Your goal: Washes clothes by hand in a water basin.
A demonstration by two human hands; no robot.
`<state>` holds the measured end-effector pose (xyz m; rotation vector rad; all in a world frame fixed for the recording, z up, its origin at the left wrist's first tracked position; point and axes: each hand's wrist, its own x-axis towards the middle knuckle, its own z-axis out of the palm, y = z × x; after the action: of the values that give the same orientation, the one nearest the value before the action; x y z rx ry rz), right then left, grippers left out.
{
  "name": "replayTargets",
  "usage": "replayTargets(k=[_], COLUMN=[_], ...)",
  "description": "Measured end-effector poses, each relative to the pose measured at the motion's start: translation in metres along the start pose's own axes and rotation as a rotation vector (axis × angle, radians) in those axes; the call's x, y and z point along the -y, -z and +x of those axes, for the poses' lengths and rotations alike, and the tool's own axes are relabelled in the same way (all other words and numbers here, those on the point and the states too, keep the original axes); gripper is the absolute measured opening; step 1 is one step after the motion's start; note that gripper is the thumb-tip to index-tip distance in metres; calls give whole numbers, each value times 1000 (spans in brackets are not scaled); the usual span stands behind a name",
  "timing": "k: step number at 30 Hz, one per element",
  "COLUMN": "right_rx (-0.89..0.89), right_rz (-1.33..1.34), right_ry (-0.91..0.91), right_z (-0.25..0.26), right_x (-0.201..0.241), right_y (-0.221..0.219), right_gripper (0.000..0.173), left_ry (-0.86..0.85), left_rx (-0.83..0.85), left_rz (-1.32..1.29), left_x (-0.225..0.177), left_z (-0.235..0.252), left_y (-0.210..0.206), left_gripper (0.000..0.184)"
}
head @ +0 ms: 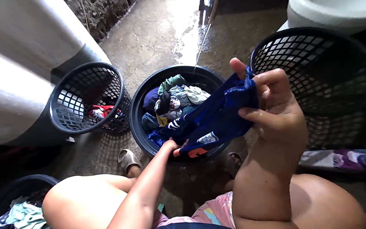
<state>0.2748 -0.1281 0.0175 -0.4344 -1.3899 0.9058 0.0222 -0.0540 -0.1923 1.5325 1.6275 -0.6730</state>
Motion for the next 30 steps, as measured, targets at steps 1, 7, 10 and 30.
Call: replayTargets(k=[1, 7, 10, 30], right_rx=[14, 61, 68, -171], right_rz=[5, 35, 11, -84], right_ry=[-9, -32, -10, -250], right_z=[0, 3, 1, -3], right_x=[-1, 0, 6, -58], right_y=[0, -4, -1, 21], right_gripper=[42, 43, 42, 46], left_ry=[-5, -134, -243, -604], left_rx=[-27, -92, -183, -156], left_rz=[29, -17, -513, -1858], left_x=[-3, -20, -11, 90], left_z=[-1, -11, -12, -64], left_y=[-2, 1, 18, 104], left_gripper=[96, 120, 115, 62])
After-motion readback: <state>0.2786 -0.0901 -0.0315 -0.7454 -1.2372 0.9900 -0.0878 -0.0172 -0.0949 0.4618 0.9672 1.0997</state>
